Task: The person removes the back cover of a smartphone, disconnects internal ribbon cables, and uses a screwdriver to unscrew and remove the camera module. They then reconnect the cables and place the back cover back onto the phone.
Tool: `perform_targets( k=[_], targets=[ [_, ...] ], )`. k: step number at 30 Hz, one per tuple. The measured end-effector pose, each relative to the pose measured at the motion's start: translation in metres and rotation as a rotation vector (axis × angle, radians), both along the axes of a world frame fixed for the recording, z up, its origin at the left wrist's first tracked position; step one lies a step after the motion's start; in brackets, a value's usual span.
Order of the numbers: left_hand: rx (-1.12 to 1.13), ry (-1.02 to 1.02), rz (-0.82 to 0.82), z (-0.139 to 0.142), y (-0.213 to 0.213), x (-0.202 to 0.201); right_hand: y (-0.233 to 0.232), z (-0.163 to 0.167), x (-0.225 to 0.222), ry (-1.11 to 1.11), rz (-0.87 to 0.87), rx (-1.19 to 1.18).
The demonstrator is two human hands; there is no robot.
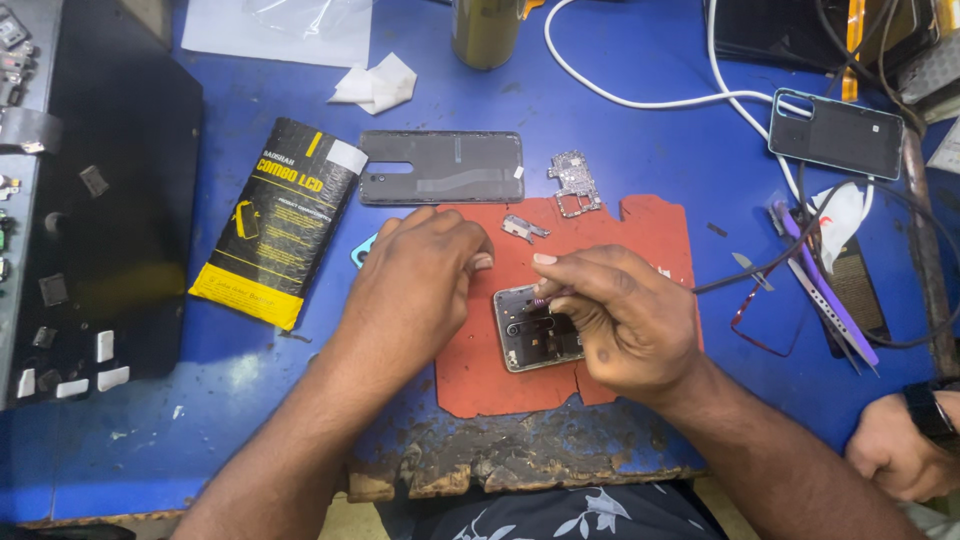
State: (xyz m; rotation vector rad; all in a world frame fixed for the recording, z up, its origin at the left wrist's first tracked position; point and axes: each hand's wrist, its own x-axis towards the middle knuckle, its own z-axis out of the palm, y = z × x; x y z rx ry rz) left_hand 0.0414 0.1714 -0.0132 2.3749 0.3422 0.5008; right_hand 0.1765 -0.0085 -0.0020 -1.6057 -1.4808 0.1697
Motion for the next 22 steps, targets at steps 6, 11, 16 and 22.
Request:
perform_targets(
  k=[6,11,16,22],
  targets=[
    [0.026,0.008,0.006,0.000,0.000,0.000,-0.002,-0.002,0.003,0.019,0.045,-0.017],
    [0.026,-0.007,-0.015,0.000,-0.003,0.001,-0.002,-0.004,0.001,0.016,0.156,0.048],
    [0.030,-0.016,-0.050,0.002,-0.003,0.001,-0.002,-0.009,0.000,0.135,0.178,-0.060],
    [0.031,-0.001,-0.084,0.003,-0.002,0.000,-0.007,-0.020,0.013,0.283,0.121,-0.141]
  ],
)
